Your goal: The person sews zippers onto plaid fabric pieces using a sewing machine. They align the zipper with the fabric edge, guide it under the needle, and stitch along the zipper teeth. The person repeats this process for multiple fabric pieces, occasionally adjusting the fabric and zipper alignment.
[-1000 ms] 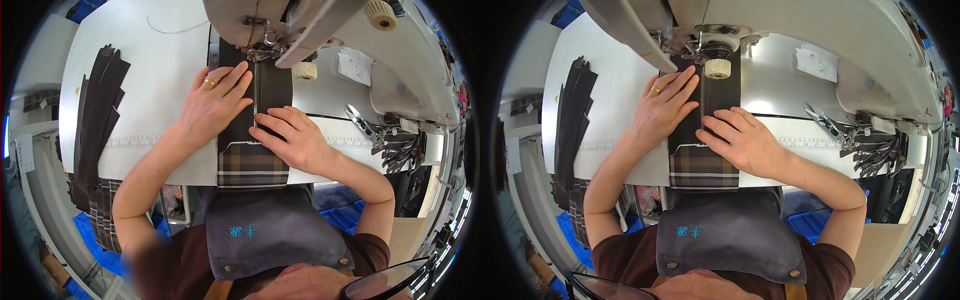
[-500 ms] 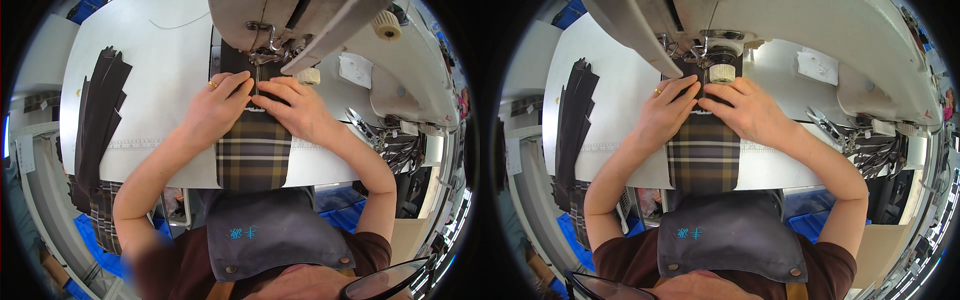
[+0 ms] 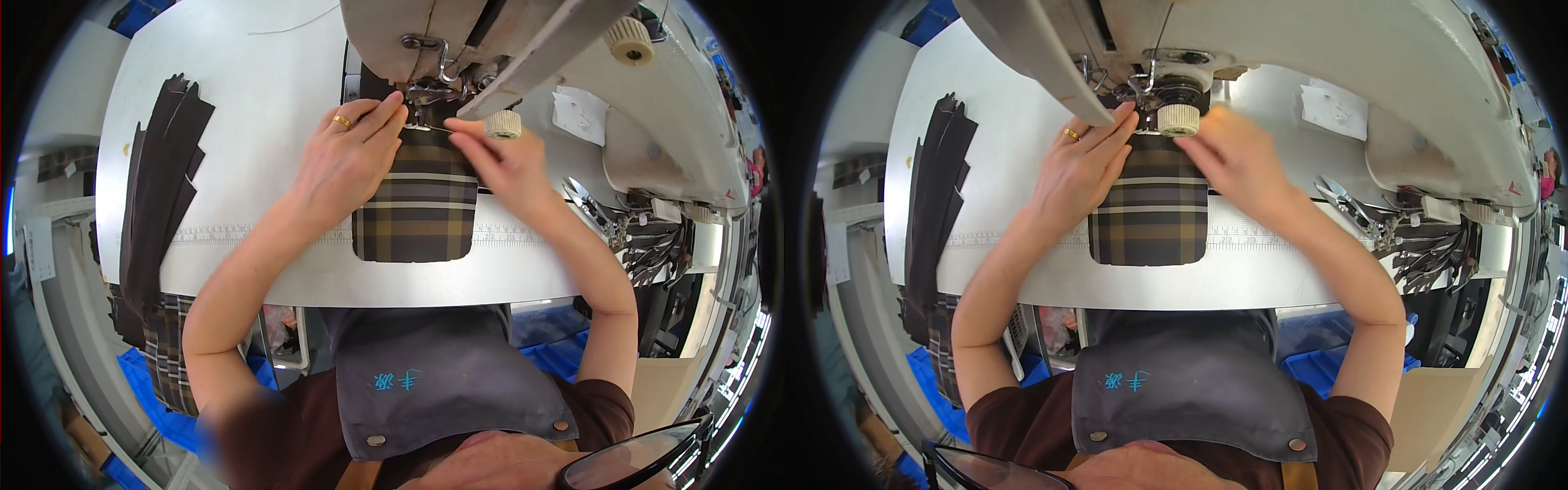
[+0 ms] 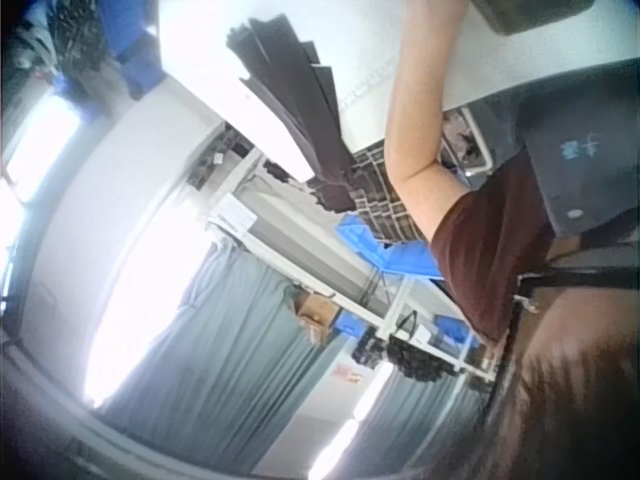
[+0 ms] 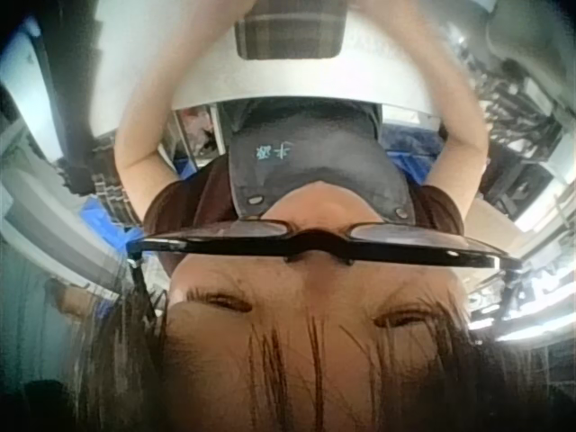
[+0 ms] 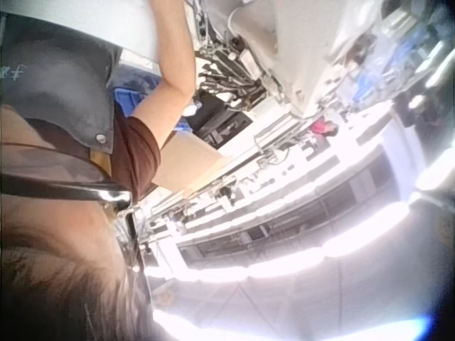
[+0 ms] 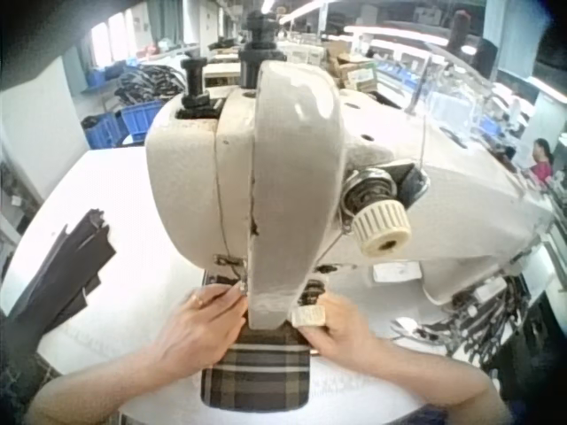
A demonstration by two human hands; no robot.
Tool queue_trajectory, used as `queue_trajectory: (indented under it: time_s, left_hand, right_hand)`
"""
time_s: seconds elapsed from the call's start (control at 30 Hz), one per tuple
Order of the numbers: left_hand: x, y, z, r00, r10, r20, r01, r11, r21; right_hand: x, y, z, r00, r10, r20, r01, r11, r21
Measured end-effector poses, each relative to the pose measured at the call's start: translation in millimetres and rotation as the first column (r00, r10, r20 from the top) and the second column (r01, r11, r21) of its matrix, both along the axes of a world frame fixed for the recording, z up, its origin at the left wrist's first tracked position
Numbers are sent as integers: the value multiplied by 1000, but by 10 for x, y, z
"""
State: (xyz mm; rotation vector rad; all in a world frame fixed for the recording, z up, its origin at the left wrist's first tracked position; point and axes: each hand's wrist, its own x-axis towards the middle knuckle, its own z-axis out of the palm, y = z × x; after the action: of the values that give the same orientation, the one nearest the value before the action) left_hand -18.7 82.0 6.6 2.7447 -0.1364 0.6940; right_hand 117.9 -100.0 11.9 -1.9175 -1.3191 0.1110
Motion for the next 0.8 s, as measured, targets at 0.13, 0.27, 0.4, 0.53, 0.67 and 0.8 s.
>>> queue_trajectory:
  time_s: [0.13,0.27,0.4,0.53,0.67,0.8]
  left_hand:
    - [3,7,0,1000,19,-20,-19,1000,-6]
    - [27,58,-48,999,15,-46,-18,996,-83]
    - [35,98,-38,1000,-4,-16,3,995,-102]
    - [160,164,37,989,-107,102,103,994,36]
    - [238,211,-27,992,-105,74,98,991,92]
    - [277,253,-35,996,-82,40,90,964,-252]
  right_hand:
    - [5,60,234,322,-62,-945,121,992,-24]
    - [281,57,100,33,181,-983,-78,981,178]
    - [75,143,129,879,-53,-474,36,998,-45]
    - [48,305,-106,878,-12,478,-99,974,206]
    - [-30,351,-102,900,-42,433,-18,991,132]
    - [-93,403,-113,916,-99,389,63,993,104]
